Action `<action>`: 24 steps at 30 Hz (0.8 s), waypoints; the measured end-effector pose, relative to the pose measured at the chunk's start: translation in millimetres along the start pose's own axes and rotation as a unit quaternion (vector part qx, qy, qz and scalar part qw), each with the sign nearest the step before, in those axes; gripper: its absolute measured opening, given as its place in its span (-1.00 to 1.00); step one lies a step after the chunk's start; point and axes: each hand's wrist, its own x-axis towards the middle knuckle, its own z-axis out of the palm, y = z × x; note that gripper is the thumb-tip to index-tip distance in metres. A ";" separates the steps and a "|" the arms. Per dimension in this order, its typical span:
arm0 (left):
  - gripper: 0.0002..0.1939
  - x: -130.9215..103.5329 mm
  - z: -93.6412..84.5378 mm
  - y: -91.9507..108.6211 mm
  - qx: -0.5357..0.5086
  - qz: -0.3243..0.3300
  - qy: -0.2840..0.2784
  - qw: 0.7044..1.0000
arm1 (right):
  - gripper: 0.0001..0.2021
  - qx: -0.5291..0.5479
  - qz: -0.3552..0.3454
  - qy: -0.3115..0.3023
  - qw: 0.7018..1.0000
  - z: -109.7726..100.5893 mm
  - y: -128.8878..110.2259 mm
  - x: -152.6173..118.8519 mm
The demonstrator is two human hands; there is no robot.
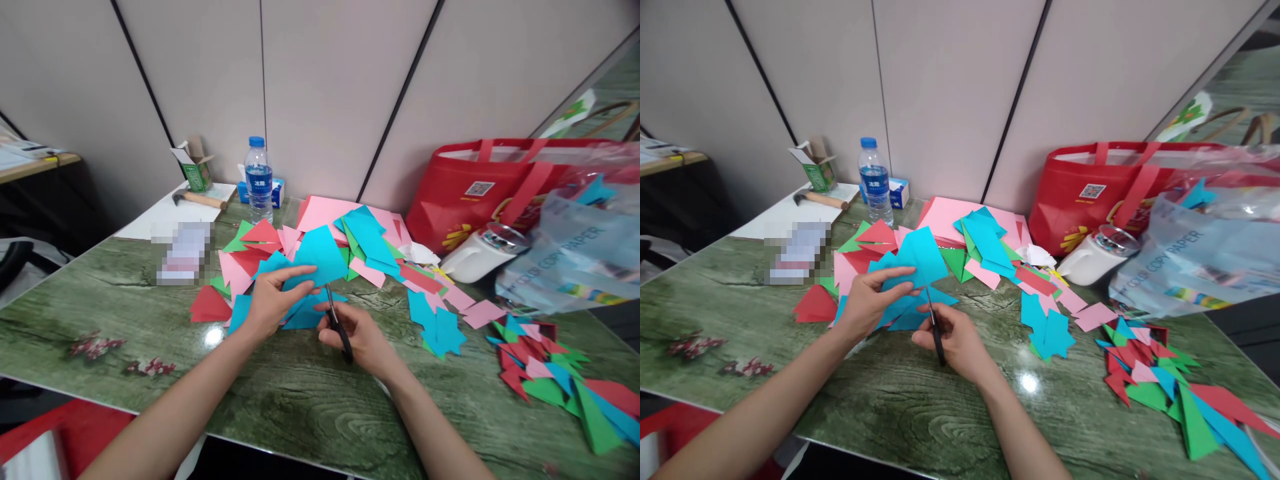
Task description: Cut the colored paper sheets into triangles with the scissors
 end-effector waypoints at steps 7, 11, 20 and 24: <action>-0.74 -2.3 1.3 0.8 0.041 -0.016 -0.027 0.999 | -0.63 -0.009 -0.006 -0.011 1.000 -3.3 -1.2 -0.8; -0.74 -2.9 0.8 0.8 0.060 -0.015 -0.042 0.997 | -0.63 -0.013 -0.017 -0.009 1.000 -5.0 -0.7 -0.8; -0.76 -3.4 0.5 5.3 0.156 0.045 -0.025 0.986 | -0.63 -0.019 0.004 -0.018 1.000 -7.7 4.5 -0.8; -0.75 -4.2 1.5 5.7 0.167 0.049 -0.021 0.985 | -0.62 -0.015 0.008 -0.010 1.000 -6.6 1.9 -0.6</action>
